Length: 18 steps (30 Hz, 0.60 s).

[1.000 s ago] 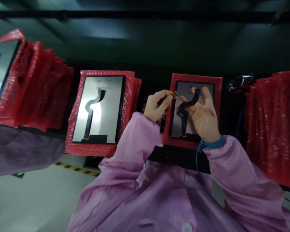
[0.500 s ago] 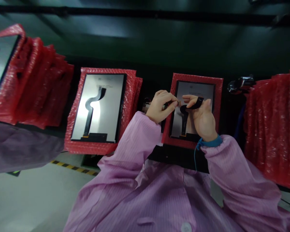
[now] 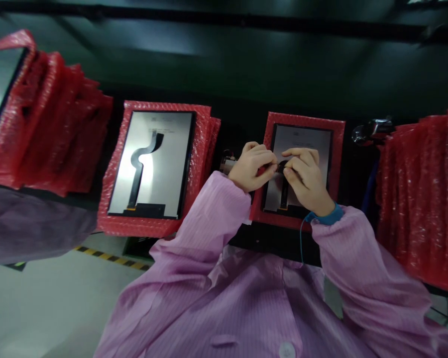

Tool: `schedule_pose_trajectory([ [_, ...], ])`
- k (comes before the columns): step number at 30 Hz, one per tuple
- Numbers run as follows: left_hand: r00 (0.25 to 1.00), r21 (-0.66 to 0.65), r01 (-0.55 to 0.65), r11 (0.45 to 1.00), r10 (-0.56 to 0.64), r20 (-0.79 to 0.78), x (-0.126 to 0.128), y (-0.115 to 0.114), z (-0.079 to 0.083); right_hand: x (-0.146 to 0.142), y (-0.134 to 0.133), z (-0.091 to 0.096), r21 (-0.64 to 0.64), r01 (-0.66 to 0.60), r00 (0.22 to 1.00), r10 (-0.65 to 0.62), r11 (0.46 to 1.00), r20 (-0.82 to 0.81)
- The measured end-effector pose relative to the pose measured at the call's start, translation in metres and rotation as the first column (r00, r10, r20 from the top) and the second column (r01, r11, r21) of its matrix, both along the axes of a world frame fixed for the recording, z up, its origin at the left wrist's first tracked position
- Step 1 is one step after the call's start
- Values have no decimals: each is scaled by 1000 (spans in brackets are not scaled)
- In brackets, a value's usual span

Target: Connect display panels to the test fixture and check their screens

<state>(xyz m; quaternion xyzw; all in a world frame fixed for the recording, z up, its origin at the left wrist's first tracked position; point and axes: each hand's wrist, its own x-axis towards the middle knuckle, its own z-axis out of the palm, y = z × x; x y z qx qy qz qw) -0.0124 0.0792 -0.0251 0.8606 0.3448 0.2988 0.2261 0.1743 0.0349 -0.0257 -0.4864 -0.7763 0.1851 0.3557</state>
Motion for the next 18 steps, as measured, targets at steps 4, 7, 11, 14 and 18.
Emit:
schedule_pose_trajectory([
  [4, 1000, 8, 0, 1000, 0, 1, 0, 0, -2, 0, 0, 0, 7, 10, 999, -10, 1000, 34],
  [7, 999, 41, 0, 999, -2, 35, 1, 0, -5, -1, -1, 0, 18, 10, 999, -11, 1000, 47],
  [11, 1000, 39, 4, 999, -5, 29, 1, -1, -6, -3, -2, 0, 17, 7, 999, -8, 1000, 34],
  [14, 1000, 6, 14, 1000, -14, -2, 1, 0, -6, -2, -2, -1, -8, 7, 1000, -7, 1000, 20],
  [18, 1000, -12, 27, 1000, -27, 2, -1, 3, -7, 3, -1, 0, -24, -7, 1000, 8, 1000, 13],
])
